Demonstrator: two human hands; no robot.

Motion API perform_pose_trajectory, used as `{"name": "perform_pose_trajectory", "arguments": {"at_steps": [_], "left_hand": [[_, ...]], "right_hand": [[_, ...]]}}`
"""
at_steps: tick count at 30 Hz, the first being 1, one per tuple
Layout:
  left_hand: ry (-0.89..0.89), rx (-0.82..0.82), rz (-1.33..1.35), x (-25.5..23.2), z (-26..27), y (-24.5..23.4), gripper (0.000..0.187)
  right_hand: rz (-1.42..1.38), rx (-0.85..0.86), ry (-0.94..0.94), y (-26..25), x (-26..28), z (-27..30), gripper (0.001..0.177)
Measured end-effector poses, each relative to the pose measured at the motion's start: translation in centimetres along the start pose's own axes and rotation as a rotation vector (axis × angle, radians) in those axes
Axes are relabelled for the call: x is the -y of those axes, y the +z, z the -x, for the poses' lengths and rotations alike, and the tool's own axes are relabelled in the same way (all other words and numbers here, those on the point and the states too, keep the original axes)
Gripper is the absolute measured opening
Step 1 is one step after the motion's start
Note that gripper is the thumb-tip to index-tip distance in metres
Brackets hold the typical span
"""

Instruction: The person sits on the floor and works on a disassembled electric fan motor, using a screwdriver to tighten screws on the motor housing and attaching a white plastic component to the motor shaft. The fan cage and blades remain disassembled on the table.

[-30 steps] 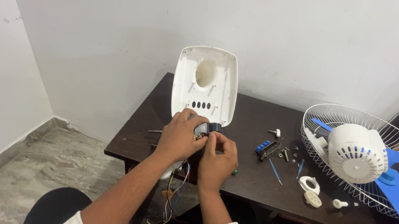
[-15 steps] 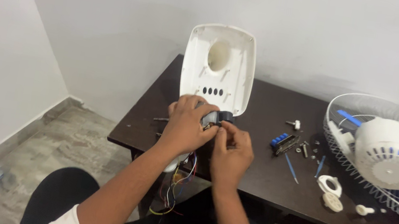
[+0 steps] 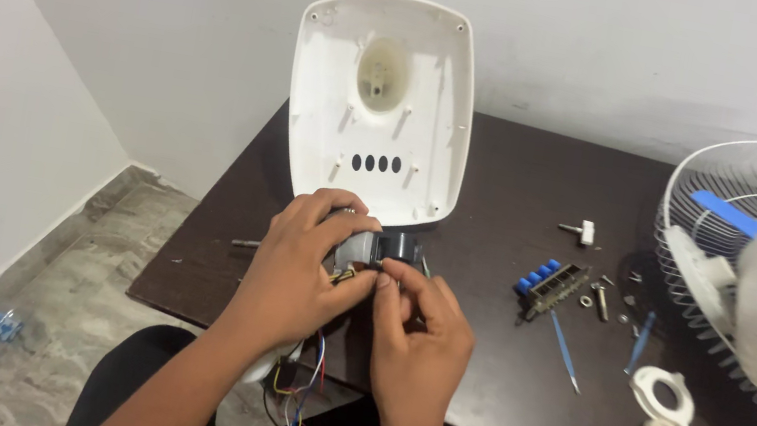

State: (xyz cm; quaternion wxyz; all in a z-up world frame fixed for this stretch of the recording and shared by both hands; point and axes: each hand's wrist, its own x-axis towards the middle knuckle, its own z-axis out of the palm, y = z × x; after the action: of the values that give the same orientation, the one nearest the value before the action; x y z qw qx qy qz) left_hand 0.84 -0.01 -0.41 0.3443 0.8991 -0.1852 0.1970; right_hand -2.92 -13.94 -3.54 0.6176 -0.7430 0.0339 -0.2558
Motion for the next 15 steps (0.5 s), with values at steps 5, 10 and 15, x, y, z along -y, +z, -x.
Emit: {"name": "perform_pose_trajectory", "arguments": {"at_steps": [5,10,15], "left_hand": [[-0.029,0.014,0.003,-0.72,-0.11,-0.31,0.046],[-0.034,0.012,-0.007,-0.74,-0.42,-0.08,0.045],[-0.059,0.028,-0.012,-0.58,-0.38,0.09,0.044]], "right_hand": [[0.115,-0.016,-0.102,0.25,0.23,0.29,0.021],[0.139,-0.004,-0.06,0.49,-0.21,0.34,0.025],[0.122,-0.015,-0.062,0.32,-0.38,0.43,0.024]]}}
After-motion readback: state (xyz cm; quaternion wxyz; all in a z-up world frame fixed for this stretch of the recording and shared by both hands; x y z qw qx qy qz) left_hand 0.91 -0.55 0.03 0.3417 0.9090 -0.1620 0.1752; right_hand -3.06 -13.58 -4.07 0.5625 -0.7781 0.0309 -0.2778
